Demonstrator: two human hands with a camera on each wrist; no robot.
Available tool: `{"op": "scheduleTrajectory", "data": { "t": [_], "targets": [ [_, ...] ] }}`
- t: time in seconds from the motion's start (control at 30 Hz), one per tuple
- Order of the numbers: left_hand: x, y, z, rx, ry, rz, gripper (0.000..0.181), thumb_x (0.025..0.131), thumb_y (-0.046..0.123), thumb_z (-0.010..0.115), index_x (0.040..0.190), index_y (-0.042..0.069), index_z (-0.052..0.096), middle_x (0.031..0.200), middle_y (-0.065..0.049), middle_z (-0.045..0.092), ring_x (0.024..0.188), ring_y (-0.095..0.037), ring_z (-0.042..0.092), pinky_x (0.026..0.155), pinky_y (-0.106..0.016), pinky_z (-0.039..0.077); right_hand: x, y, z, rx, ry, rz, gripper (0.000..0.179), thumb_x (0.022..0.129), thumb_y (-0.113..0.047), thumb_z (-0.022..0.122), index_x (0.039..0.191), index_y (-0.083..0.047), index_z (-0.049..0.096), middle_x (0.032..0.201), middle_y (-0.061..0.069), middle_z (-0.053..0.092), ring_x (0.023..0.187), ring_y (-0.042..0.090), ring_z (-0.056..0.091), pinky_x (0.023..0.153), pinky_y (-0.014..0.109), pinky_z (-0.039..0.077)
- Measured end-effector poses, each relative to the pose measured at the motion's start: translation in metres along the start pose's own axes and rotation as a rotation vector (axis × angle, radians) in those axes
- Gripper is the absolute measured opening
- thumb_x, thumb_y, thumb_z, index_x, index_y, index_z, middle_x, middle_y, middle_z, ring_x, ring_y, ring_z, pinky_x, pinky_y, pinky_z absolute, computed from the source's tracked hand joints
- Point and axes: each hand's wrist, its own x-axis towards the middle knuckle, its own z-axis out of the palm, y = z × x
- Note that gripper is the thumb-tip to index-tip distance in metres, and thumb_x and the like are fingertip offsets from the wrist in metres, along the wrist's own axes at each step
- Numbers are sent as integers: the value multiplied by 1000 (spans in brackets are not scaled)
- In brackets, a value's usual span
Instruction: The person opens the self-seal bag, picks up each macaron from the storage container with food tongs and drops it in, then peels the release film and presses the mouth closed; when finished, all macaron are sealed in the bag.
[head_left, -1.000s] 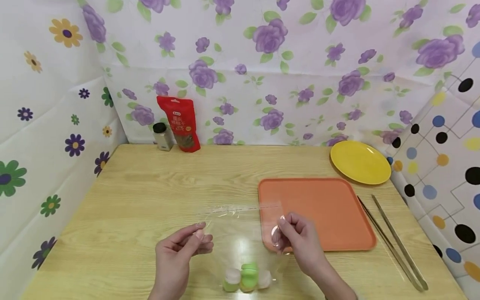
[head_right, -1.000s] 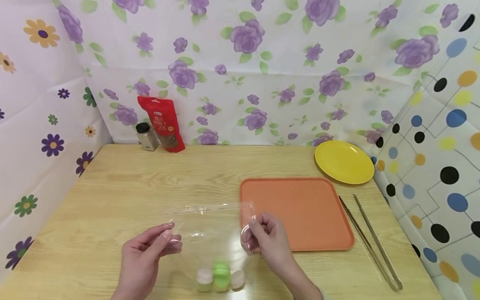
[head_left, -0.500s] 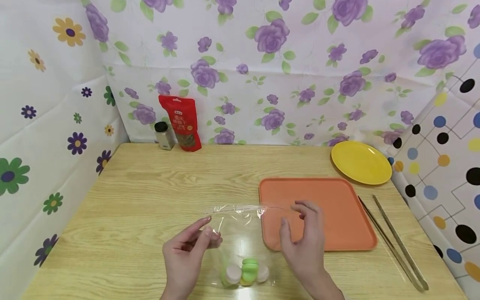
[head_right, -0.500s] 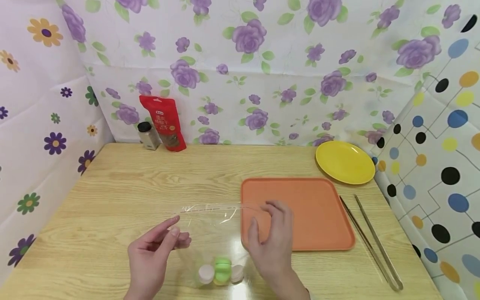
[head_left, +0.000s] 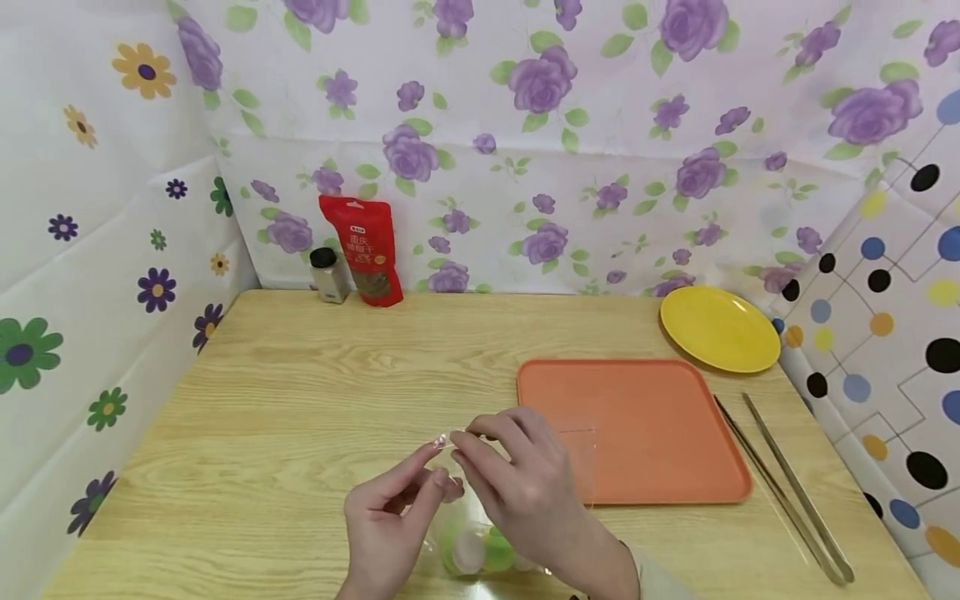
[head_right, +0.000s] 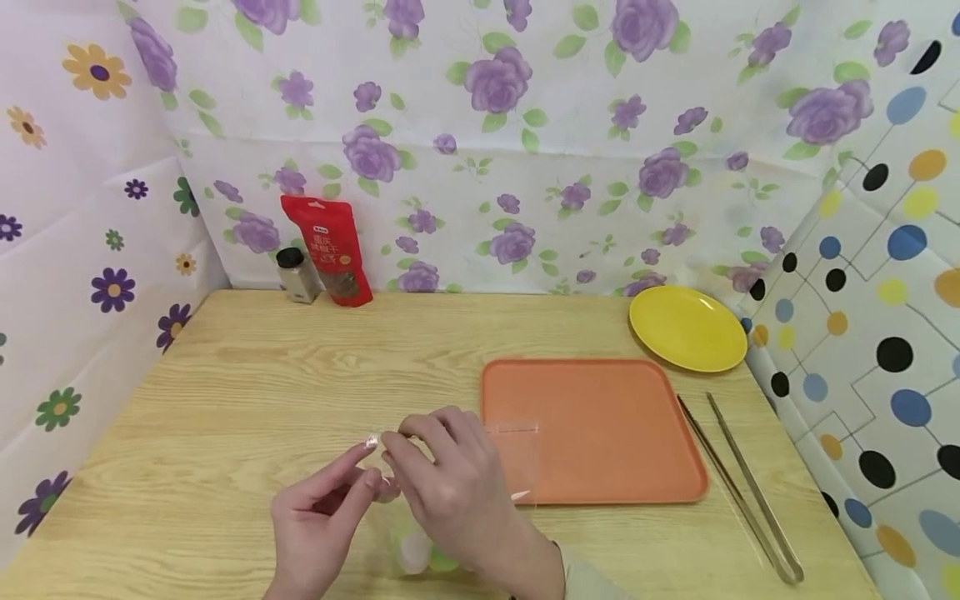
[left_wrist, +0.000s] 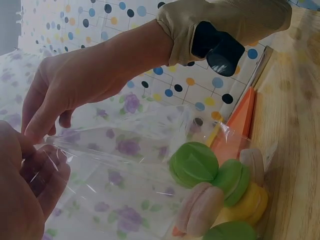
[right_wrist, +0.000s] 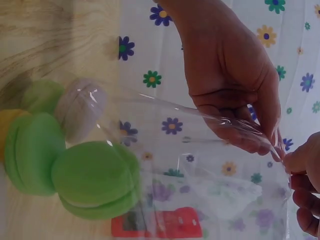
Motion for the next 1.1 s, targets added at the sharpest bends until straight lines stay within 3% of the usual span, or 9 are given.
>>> {"op": "scheduleTrajectory", "data": {
  "t": [0.3,0.67,0.9,1.1],
  "targets": [
    [3,2,2,-3,-63,45,40,87,-19,65,124,-6,66,90,-13,75,74,-16,73,67,-28,60,2,5,-4,-4,-34,-69,19,100,-14,62,90,-5,75,85,4,66,69,18,58,56,25,48],
    [4,1,3,20,-152,89,37,94,-4,66,131,1,64,75,-18,70,67,-18,71,62,-25,59,6,9,-10,-32,-81,-140,20,97,-6,59,83,-5,74,81,3,64,66,16,57,53,22,44],
    [3,0,5,33,-178,110,36,97,2,65,133,2,64,73,-16,68,64,-20,70,59,-25,59,7,14,-9,-34,4,-195,21,92,-2,58,76,-6,71,77,3,63,62,16,55,52,20,42],
    [2,1,6,34,-168,79,37,96,1,65,133,3,64,73,-15,68,66,-19,69,63,-25,59,2,15,-4,150,58,-15,22,93,-4,57,76,-6,71,76,3,65,63,16,54,57,20,46]
  ]
}}
